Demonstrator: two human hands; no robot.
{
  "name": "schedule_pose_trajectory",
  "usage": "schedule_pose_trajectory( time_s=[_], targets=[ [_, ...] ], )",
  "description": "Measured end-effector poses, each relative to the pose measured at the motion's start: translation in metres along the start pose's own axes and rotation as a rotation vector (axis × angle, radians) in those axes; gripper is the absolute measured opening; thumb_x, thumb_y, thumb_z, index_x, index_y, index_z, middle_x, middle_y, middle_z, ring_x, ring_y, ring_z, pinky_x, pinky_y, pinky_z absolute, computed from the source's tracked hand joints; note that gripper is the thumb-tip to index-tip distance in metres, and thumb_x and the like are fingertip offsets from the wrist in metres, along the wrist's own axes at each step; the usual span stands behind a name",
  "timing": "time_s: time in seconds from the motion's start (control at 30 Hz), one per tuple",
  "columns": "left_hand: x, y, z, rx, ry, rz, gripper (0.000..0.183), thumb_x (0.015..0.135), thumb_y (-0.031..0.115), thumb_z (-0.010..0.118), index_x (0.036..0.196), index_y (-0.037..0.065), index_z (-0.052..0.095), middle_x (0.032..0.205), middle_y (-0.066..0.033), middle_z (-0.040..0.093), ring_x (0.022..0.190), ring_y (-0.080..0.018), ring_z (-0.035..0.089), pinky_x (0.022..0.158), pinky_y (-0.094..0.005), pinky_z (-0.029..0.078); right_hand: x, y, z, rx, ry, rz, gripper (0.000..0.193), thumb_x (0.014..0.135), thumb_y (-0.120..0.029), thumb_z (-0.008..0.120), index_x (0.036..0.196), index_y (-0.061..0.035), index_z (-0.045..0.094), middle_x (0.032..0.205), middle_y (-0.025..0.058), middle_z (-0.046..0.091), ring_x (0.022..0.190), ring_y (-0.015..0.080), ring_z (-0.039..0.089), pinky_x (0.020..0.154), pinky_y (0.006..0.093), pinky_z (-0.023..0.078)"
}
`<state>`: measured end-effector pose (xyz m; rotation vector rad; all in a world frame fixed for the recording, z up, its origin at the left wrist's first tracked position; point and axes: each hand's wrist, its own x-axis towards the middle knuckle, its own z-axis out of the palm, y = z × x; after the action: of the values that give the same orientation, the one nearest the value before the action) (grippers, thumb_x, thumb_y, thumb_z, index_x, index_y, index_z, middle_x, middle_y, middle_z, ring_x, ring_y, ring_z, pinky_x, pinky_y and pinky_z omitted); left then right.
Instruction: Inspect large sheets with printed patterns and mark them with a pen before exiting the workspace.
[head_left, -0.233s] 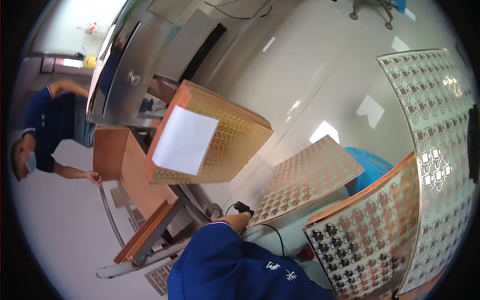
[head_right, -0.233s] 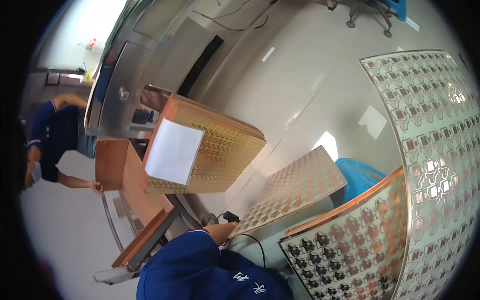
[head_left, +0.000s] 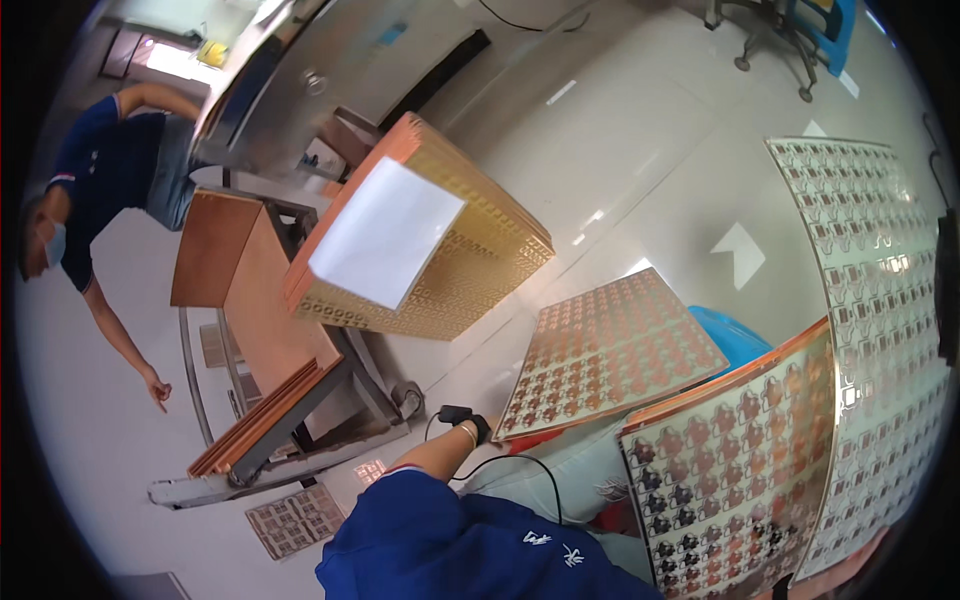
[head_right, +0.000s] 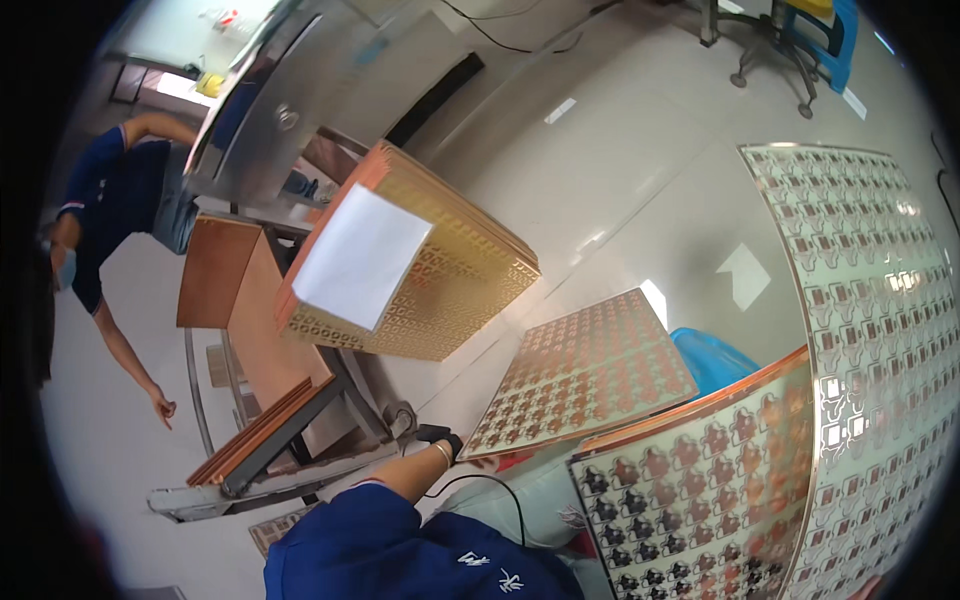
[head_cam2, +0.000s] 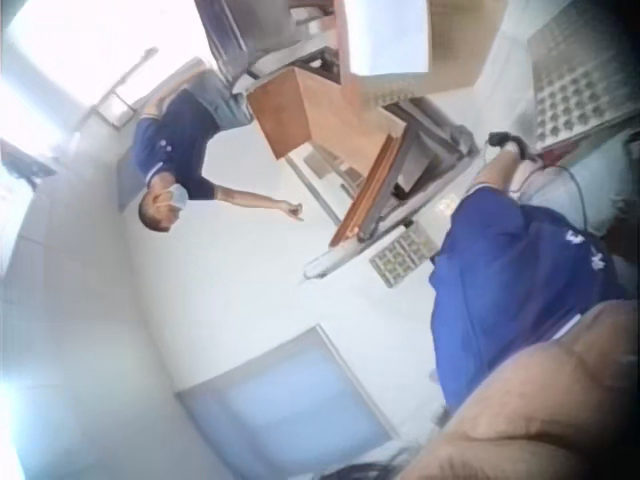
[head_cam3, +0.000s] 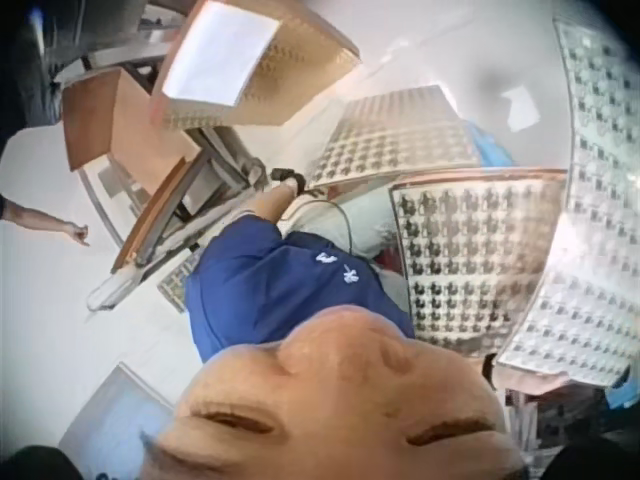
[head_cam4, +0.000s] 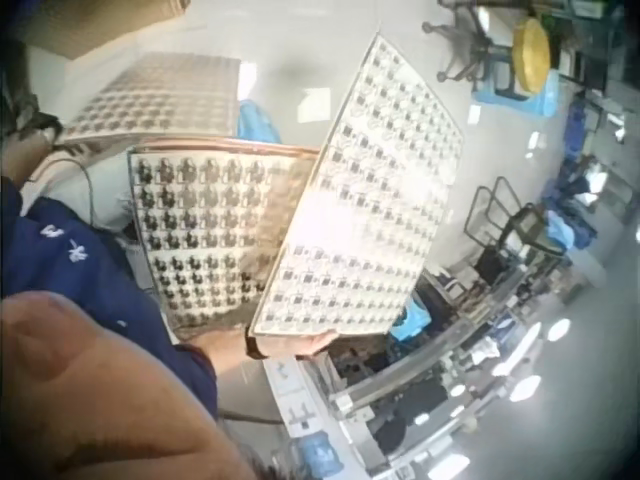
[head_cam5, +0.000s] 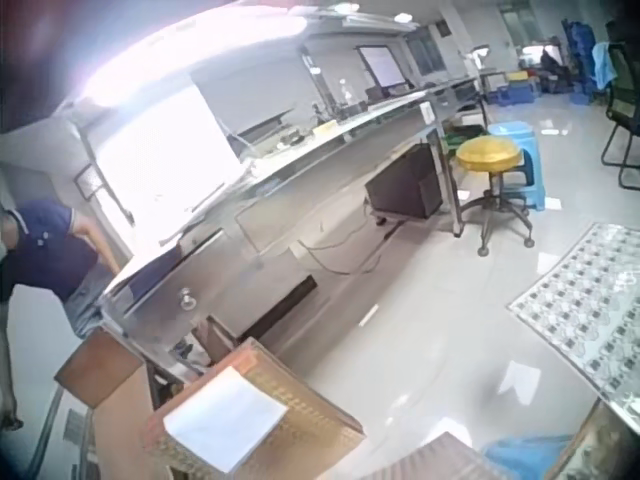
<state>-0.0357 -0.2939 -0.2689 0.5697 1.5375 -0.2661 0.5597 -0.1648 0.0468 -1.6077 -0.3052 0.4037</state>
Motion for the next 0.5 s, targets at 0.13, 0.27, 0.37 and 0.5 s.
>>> schedule_pose_trajectory(
  time_s=[0.13,0.27,0.37,0.5],
  targets=[
    [-0.028,0.036,-0.048,0.025,0.721,0.261,0.033,0.088,0.021,0.053,0.114,0.001,0.055,0.095,-0.0135,0.066,0.087,-0.0215,0.062,0.082,-0.0326,0.048,-0.011,-0.020,-0.008,0.094,-0.008,0.035,0.050,0.093,-0.028,0.042,0.133,0.0007,0.039,0.139,0.0137,0.037,0.121,0.0276,0.042,0.100,0.0372,0.035],
    [-0.123,0.134,-0.045,-0.131,0.552,1.010,0.048,0.088,0.029,0.056,0.127,0.002,0.046,0.127,-0.0195,0.050,0.117,-0.0284,0.049,0.098,-0.0355,0.038,-0.018,-0.023,-0.032,0.230,-0.031,0.134,0.053,0.091,-0.031,0.045,0.132,0.0025,0.038,0.139,0.0142,0.036,0.122,0.0278,0.041,0.100,0.0384,0.035],
    [-0.137,0.167,-0.017,0.152,0.100,1.092,0.066,0.088,0.031,0.057,0.141,0.007,0.025,0.142,-0.0195,0.029,0.127,-0.0257,0.036,0.104,-0.0336,0.030,-0.044,-0.027,-0.044,0.350,-0.129,0.174,0.058,0.090,-0.034,0.049,0.132,0.0036,0.036,0.136,0.0161,0.039,0.118,0.0280,0.044,0.098,0.0393,0.037],
    [-0.125,0.154,0.007,0.444,0.255,1.178,0.074,0.082,0.023,0.062,0.142,0.009,0.022,0.144,-0.0215,0.024,0.134,-0.0303,0.025,0.108,-0.0356,0.026,-0.089,-0.035,-0.053,0.074,-0.289,-0.207,0.061,0.087,-0.031,0.056,0.132,0.0044,0.035,0.132,0.0196,0.041,0.113,0.0277,0.047,0.093,0.0386,0.040]
  ],
)
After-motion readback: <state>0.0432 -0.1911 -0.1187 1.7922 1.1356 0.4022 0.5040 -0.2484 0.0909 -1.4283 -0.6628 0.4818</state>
